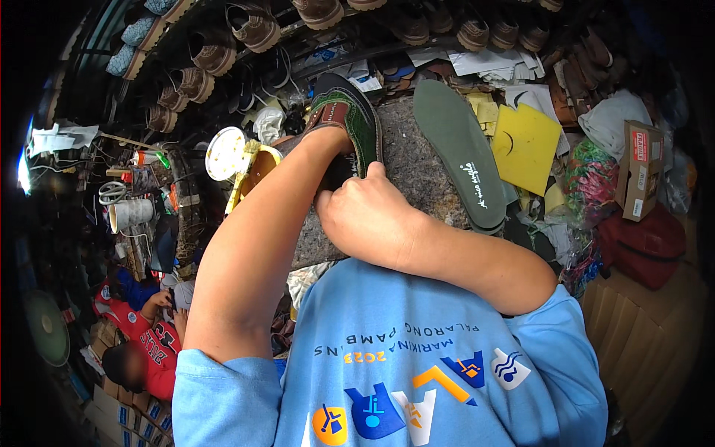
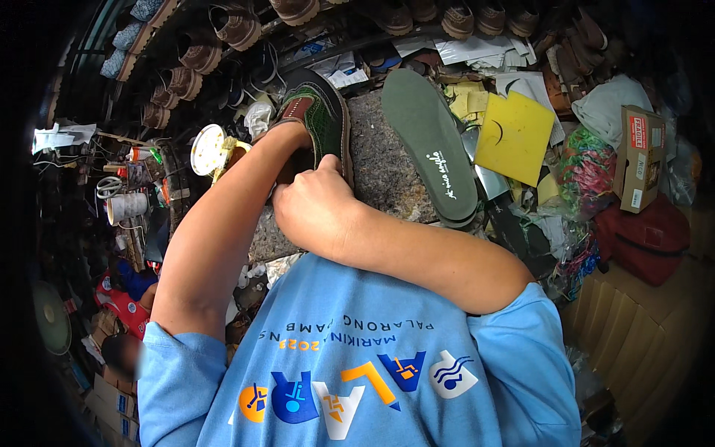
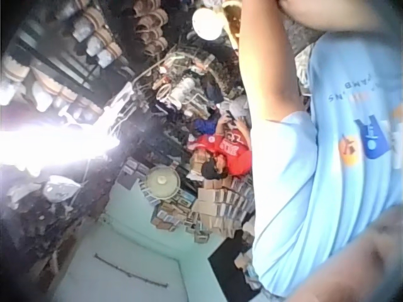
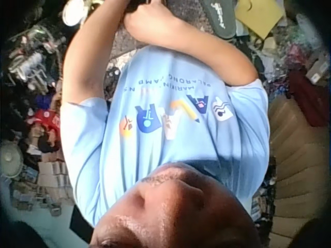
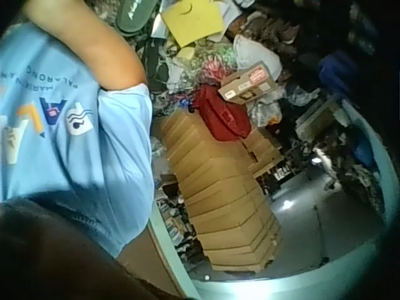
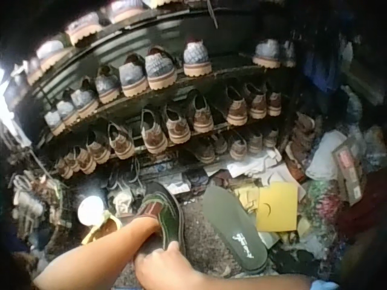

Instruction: Applying glue to the interior of a shoe and inserting an insole.

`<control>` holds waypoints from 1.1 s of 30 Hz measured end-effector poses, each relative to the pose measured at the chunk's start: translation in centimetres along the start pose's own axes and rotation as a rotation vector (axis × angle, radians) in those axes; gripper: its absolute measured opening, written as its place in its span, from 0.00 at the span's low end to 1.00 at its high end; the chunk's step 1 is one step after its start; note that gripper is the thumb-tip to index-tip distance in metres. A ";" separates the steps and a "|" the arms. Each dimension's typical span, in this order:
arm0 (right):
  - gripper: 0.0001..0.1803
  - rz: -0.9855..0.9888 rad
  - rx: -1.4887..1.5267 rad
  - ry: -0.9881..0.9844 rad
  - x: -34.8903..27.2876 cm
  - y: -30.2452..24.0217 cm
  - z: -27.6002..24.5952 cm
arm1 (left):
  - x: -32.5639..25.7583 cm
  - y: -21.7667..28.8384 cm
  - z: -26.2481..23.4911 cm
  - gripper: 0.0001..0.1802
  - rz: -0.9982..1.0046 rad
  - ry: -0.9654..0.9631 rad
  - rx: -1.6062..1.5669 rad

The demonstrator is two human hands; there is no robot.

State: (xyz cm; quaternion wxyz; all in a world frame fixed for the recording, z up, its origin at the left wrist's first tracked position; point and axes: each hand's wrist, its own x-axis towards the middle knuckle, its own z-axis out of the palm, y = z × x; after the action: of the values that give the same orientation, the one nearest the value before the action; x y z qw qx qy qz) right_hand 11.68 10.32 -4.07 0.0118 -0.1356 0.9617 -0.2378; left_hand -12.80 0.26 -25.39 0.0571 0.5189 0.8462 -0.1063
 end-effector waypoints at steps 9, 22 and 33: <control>0.06 -0.025 -0.028 -0.019 -0.2 -0.1 0.1 | 0.3 2.9 -7.7 0.21 0.105 -0.251 -0.010; 0.05 0.005 -0.077 0.004 -0.4 0.0 0.4 | 0.6 7.0 -18.1 0.15 0.243 -0.584 -0.070; 0.07 -0.005 -0.137 -0.065 -2.5 -0.2 -0.2 | -7.9 7.5 -30.0 0.13 0.266 -0.731 -0.555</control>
State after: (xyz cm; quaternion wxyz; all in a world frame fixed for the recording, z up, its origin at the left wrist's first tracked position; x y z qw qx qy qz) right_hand 14.14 10.95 -3.92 0.0331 -0.1464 0.9745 -0.1670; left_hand -2.12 3.86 4.46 0.5007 0.5166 0.6932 -0.0435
